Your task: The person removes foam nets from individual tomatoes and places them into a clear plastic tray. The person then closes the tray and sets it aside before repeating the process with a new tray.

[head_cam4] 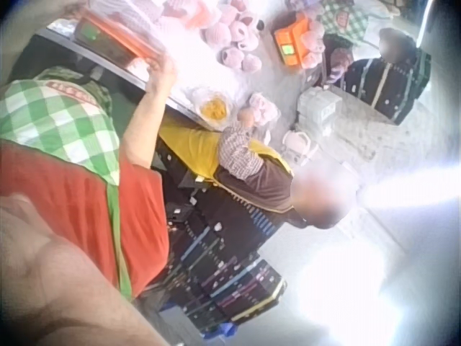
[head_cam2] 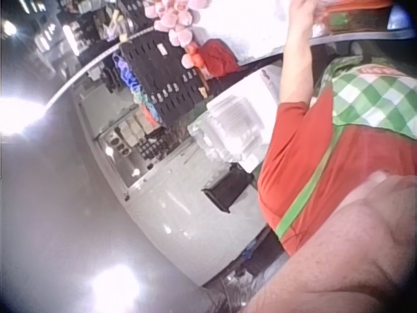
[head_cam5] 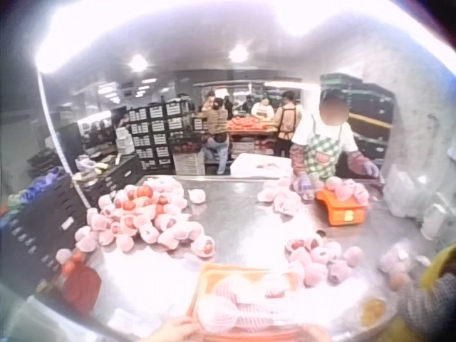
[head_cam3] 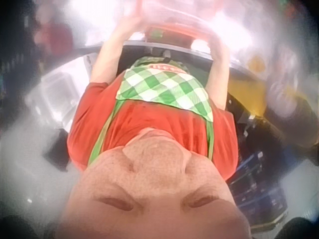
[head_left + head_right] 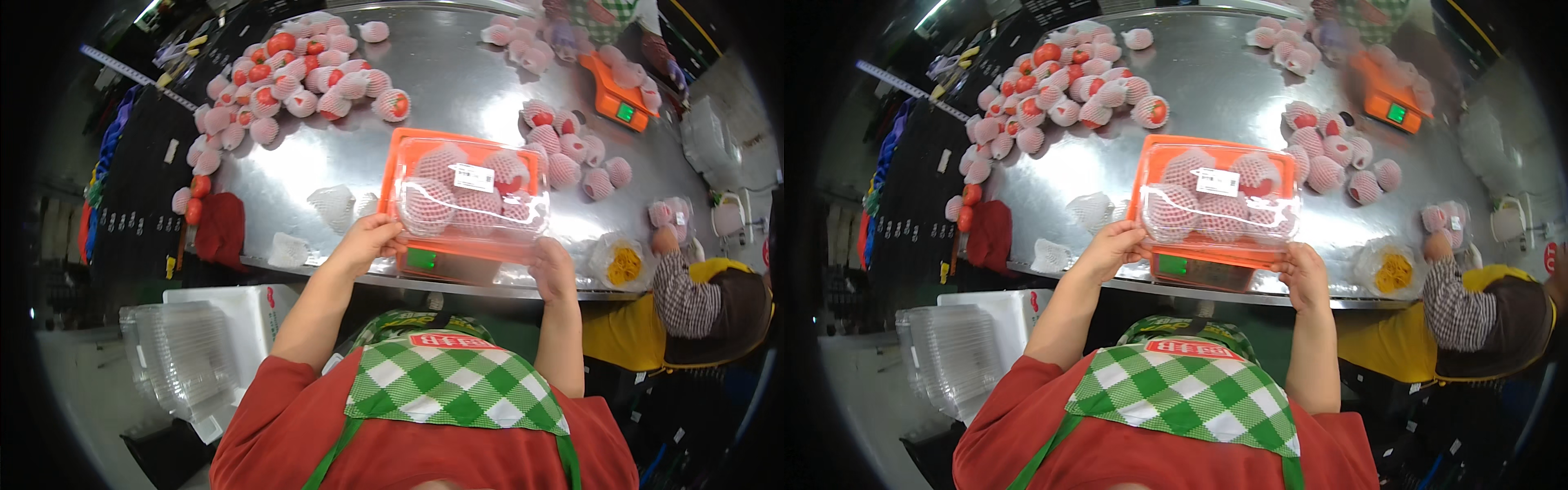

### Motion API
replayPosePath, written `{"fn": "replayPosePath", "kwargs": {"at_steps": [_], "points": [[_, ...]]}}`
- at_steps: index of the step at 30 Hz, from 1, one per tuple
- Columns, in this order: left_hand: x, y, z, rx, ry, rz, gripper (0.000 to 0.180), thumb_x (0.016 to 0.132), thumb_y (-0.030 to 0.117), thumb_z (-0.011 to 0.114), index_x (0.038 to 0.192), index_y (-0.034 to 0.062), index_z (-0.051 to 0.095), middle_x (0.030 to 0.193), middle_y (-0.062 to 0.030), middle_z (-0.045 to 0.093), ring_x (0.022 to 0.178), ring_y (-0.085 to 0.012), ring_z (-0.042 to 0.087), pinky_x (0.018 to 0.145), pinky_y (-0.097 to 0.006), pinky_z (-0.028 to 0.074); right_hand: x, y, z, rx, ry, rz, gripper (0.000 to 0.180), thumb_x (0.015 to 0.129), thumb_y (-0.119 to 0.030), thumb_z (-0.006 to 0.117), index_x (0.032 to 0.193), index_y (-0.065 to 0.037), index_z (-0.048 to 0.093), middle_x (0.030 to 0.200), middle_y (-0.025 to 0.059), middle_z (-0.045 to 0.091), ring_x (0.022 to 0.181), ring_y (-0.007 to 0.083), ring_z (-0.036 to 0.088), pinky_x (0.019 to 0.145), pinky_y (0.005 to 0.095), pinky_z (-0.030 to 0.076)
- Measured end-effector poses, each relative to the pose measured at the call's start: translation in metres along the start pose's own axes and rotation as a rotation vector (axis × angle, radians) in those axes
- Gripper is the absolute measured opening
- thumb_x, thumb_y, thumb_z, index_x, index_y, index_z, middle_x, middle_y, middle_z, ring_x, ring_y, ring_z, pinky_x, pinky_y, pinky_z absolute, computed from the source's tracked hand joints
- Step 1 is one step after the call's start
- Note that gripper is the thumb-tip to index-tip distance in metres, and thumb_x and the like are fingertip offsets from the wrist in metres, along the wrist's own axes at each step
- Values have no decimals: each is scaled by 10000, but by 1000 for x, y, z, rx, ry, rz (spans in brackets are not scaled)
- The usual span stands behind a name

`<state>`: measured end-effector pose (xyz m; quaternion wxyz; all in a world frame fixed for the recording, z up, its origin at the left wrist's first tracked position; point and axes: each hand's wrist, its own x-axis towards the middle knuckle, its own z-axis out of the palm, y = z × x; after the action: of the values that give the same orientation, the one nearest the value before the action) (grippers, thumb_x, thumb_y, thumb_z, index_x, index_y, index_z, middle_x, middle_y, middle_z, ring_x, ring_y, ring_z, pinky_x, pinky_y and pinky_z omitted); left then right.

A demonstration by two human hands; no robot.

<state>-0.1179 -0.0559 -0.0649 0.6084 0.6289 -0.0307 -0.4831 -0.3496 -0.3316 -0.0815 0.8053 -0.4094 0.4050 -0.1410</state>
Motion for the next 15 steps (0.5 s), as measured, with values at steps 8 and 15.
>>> {"fn": "replayPosePath", "kwargs": {"at_steps": [8, 15], "points": [[9, -21, 1, 34, 25, 209, 120, 945, 182, 589, 922, 70, 624, 818, -27, 667, 697, -93, 630, 613, -203, 462, 11, 10, -1, 51, -51, -102, 113, 930, -195, 583, 915, -84, 571, 795, 68, 656, 661, 151, 649, 566, 242, 486], [14, -9, 0, -124, 134, 221, 129, 956, 211, 575, 919, 95, 616, 820, -20, 662, 694, -97, 610, 638, -246, 477, 6, 7, 7, 50, -15, -1, 207, 958, -267, 544, 974, -65, 582, 852, 91, 670, 684, 185, 653, 615, 277, 509]]}}
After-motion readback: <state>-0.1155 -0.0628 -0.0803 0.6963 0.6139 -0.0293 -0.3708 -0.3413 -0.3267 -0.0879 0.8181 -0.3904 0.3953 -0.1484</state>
